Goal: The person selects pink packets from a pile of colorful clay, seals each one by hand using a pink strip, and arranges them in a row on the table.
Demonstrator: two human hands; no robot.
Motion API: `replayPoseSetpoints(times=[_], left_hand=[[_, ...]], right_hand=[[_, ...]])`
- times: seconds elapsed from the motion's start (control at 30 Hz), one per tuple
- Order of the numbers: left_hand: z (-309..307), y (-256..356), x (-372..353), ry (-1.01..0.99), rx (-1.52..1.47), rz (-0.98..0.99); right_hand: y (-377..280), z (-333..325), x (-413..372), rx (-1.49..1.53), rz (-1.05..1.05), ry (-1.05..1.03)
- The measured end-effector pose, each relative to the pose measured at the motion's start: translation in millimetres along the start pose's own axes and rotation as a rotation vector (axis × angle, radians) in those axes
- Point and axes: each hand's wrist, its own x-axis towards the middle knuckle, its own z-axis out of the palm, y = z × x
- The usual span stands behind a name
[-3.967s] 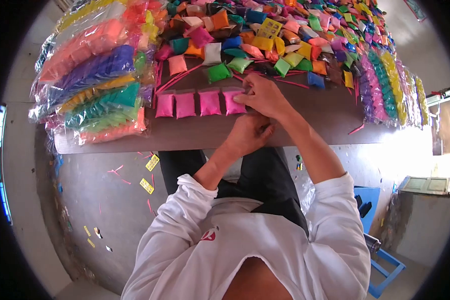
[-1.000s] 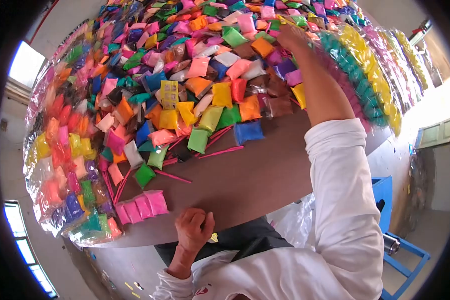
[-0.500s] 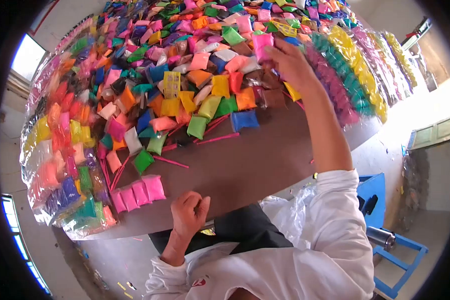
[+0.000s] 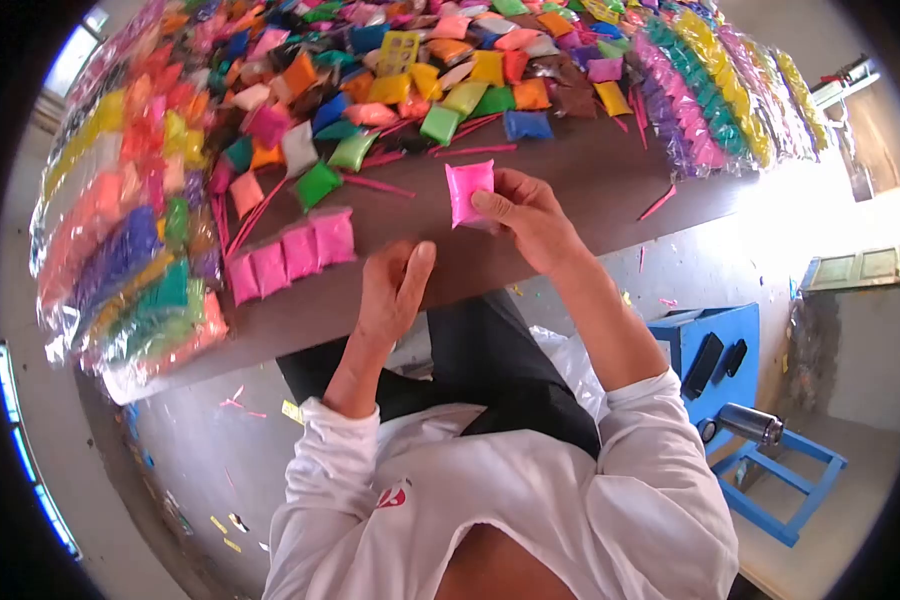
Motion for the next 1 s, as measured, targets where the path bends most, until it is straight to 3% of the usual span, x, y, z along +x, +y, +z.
replayPoseSetpoints(times=[0.1, 0.2, 0.4, 0.5, 0.7, 0.8, 0.9, 1.0], left_hand=[[-6, 3, -2, -0.039, 0.002, -0.01], [-6, 6, -1, -0.032, -0.047, 0.029], [-7, 0, -1, -0.017, -0.138, 0.101], [-12, -6, -1, -0.048, -0.198, 0.063], [-18, 6, -1, -0.109, -0.225, -0.017], [-17, 1, -1, -0.106, -0.23, -0.027], [-17, -1, -1, -0.11, -0.201, -0.049], [-14, -2, -1, -0.086, -0.177, -0.066]], right_hand=[[12, 31, -15, -0.073, -0.024, -0.026], [12, 47, -26, -0.499, -0.179, 0.096], [4, 55, -28, -0.858, -0.717, 0.219], [12, 56, -21, -0.907, -0.818, 0.298], [32, 63, -18, -0.981, -0.894, 0.183], [28, 68, -24, -0.855, -0.721, 0.224], [22, 79, -27, -0.426, -0.577, 0.403], [27, 52, -26, 0.26, -0.082, 0.132]])
